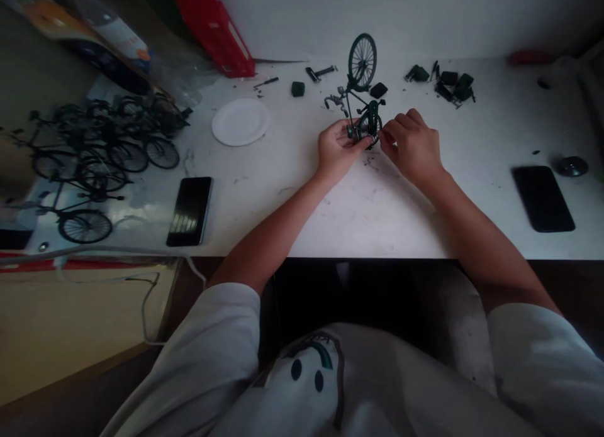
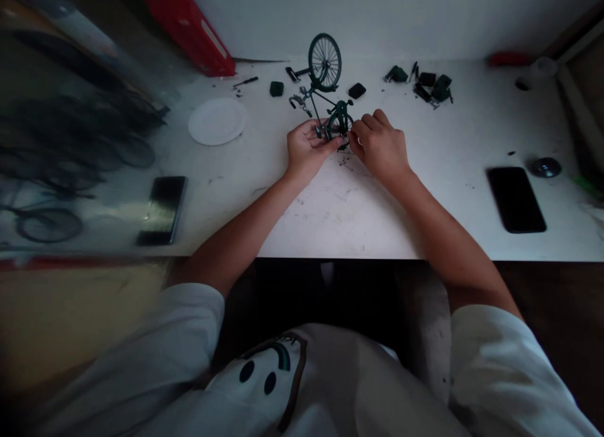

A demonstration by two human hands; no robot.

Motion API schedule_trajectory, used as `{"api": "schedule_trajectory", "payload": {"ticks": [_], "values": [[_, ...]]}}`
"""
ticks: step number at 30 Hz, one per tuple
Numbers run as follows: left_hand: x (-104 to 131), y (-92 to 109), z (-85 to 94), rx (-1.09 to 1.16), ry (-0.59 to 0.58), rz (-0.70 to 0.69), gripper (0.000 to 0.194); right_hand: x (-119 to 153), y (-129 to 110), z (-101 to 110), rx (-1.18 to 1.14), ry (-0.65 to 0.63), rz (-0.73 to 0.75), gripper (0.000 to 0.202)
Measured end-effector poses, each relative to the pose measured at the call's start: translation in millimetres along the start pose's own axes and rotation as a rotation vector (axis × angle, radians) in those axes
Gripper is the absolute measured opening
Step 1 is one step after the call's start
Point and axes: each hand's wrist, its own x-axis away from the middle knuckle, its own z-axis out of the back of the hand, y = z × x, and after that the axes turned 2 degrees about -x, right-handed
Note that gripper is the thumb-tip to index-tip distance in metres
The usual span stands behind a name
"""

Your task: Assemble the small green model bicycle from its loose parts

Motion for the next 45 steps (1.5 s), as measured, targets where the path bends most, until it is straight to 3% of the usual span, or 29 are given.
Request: {"api": "schedule_trajectory", "payload": {"ticks": [5,11,16,24,32,35,41,45], "values": [[5.8,5.5,-3.5,-0.018,-0.033,-0.013,0.038,0.2,1.5,-3.6,0.006,-0.064,-0.143,0.052],[-5.9,-21.4,3.5,-0.058,-0.020,-0.106,0.041,2.6,0.1,-0.5,-0.088,0.023,-0.018,0.035],[-12.8,-40.2,6.4,-0.150,-0.042,-0.202,0.042,1.6,8.1,-4.5,-0.109,0.041,0.000,0.031],[-1.8,-27.7,2.3,-0.180,-0.051,-0.247,0.042,2.2,10.6,-12.0,-0.188,0.053,-0.076,0.070],[-16.0,-46.3,8.9,-0.194,-0.048,-0.311,0.044,1.4,16.1,-14.8,-0.226,0.152,0.053,0.036],[-13.2,-42.7,7.8,-0.204,-0.053,-0.332,0.045,-0.1,20.4,-17.6,-0.206,0.135,0.054,0.046],[-0.4,-25.1,2.7,-0.207,-0.074,-0.334,0.045,0.3,19.7,-20.2,-0.241,0.098,0.002,0.090],[-1.8,-24.2,3.4,-0.205,-0.045,-0.308,0.045,1.7,15.5,-17.0,-0.275,0.113,0.002,0.080]]}}
